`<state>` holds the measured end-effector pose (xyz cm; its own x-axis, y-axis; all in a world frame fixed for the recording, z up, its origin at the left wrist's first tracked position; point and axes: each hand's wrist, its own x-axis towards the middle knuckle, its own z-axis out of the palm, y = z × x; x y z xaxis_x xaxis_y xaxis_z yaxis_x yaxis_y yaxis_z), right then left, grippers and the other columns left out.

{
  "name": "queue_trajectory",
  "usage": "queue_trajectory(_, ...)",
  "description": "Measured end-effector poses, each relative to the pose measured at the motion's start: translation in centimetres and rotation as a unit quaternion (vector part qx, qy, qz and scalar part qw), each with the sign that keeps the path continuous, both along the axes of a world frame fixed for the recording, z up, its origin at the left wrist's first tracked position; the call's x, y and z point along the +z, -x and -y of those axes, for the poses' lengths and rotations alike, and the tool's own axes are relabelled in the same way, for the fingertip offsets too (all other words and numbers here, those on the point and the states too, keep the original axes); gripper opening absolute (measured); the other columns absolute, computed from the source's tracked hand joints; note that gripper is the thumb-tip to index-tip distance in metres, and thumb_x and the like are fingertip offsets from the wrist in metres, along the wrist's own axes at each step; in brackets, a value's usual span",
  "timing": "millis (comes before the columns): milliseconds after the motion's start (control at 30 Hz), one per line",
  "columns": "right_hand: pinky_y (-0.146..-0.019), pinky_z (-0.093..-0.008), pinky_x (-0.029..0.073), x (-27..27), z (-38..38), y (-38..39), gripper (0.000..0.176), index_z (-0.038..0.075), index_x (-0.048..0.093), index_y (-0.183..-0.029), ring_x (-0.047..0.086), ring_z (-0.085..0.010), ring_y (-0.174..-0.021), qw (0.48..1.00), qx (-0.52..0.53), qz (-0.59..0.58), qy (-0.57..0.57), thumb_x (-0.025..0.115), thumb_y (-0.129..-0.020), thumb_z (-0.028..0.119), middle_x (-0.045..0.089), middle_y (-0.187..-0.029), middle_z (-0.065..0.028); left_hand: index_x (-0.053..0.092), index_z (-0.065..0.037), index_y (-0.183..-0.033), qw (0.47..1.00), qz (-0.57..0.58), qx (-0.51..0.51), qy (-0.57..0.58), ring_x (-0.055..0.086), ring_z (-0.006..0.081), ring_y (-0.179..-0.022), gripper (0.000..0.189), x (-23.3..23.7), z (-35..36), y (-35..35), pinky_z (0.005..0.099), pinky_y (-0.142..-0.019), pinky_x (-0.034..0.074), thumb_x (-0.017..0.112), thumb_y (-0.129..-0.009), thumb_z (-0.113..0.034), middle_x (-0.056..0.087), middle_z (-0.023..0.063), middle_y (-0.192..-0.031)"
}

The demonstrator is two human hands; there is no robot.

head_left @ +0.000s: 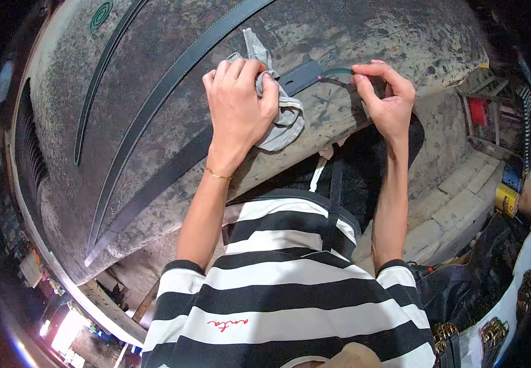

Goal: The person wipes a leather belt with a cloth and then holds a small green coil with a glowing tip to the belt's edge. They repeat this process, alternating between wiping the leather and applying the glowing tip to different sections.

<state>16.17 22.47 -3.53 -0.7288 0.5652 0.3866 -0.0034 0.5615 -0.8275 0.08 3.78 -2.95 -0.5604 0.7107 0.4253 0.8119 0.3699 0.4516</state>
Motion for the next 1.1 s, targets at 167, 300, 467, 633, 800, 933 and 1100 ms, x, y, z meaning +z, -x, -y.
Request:
queue_trajectory(167,-0.072,-0.0259,0.049,0.7,0.8,0.1,0.013,-0.001,0.072,-0.091,0.064,-0.0136,-0.074,0.995,-0.034,-0.016,0.092,0.067,-0.079,-0.002,0.069,-0.079,-0.0076,0.062,-0.004,-0.082,1.0,0.0,0.0,-0.004,0.054,0.0284,-0.08,0.008,-0.1,0.0,0.0,0.04,-0.078,0.038,0.06,-0.081,-0.012,0.059,0.0096,-0.079)
queue_trajectory(300,-0.071,-0.0248,0.049,0.2,0.3,0.0,0.012,-0.002,0.072,-0.092,0.063,-0.0119,-0.074,0.999,-0.011,-0.003,0.051,0.066,-0.081,-0.003,0.069,-0.08,-0.0062,0.062,-0.004,-0.082,1.0,0.002,-0.001,-0.005,0.054,0.0283,-0.081,0.009,-0.1,0.0,0.0,0.0399,-0.078,0.038,0.06,-0.082,-0.013,0.058,0.0095,-0.079)
queue_trajectory(467,-0.071,-0.0235,0.049,0.4,0.8,0.1,0.013,-0.002,0.072,-0.094,0.064,-0.0107,-0.075,0.993,-0.036,-0.014,0.111,0.067,-0.082,-0.002,0.07,-0.081,-0.005,0.062,-0.004,-0.083,1.0,0.006,0.001,-0.003,0.054,0.0282,-0.082,0.009,0.0,0.0,0.0,0.0398,-0.08,0.038,0.06,-0.082,-0.013,0.058,0.0096,-0.08)
queue_trajectory(633,-0.072,-0.0226,0.049,0.0,0.2,-0.1,0.012,-0.002,0.072,-0.094,0.064,-0.0099,-0.077,0.998,-0.02,-0.008,0.054,0.067,-0.083,-0.002,0.07,-0.083,-0.0044,0.062,-0.004,-0.082,1.0,0.006,0.0,0.001,0.055,0.029,-0.082,0.01,0.0,0.0,0.0,0.0404,-0.08,0.038,0.06,-0.082,-0.014,0.059,0.0099,-0.08)
queue_trajectory(800,-0.072,-0.022,0.049,0.0,0.6,-0.1,0.011,-0.002,0.071,-0.096,0.064,-0.0097,-0.077,0.99,-0.074,-0.03,0.117,0.066,-0.086,-0.002,0.07,-0.085,-0.0043,0.067,-0.004,-0.085,0.999,0.012,-0.003,-0.033,0.057,0.0255,-0.079,0.008,0.2,0.0,-0.1,0.0377,-0.077,0.04,0.065,-0.082,-0.011,0.063,0.0083,-0.079)
queue_trajectory(933,-0.072,-0.0217,0.049,-0.9,-0.4,-0.3,0.012,-0.003,0.069,-0.1,0.064,-0.01,-0.078,0.97,-0.144,-0.108,0.165,0.065,-0.089,0.001,0.07,-0.085,-0.0066,0.074,-0.007,-0.094,0.989,0.021,-0.058,-0.137,0.061,0.0228,-0.08,0.016,2.4,-1.4,-1.7,0.0353,-0.071,0.048,0.075,-0.078,-0.006,0.068,0.0071,-0.081)
queue_trajectory(1100,-0.073,-0.0235,0.051,-1.9,-1.3,-0.3,0.014,-0.006,0.066,-0.102,0.066,-0.0129,-0.078,0.932,-0.153,-0.232,0.234,0.064,-0.09,0.0,0.07,-0.085,-0.0098,0.073,-0.009,-0.097,0.986,-0.02,-0.158,-0.045,0.06,0.0265,-0.091,0.02,0.0,-2.9,-2.8,0.0384,-0.075,0.048,0.075,-0.077,-0.009,0.064,0.0095,-0.099)
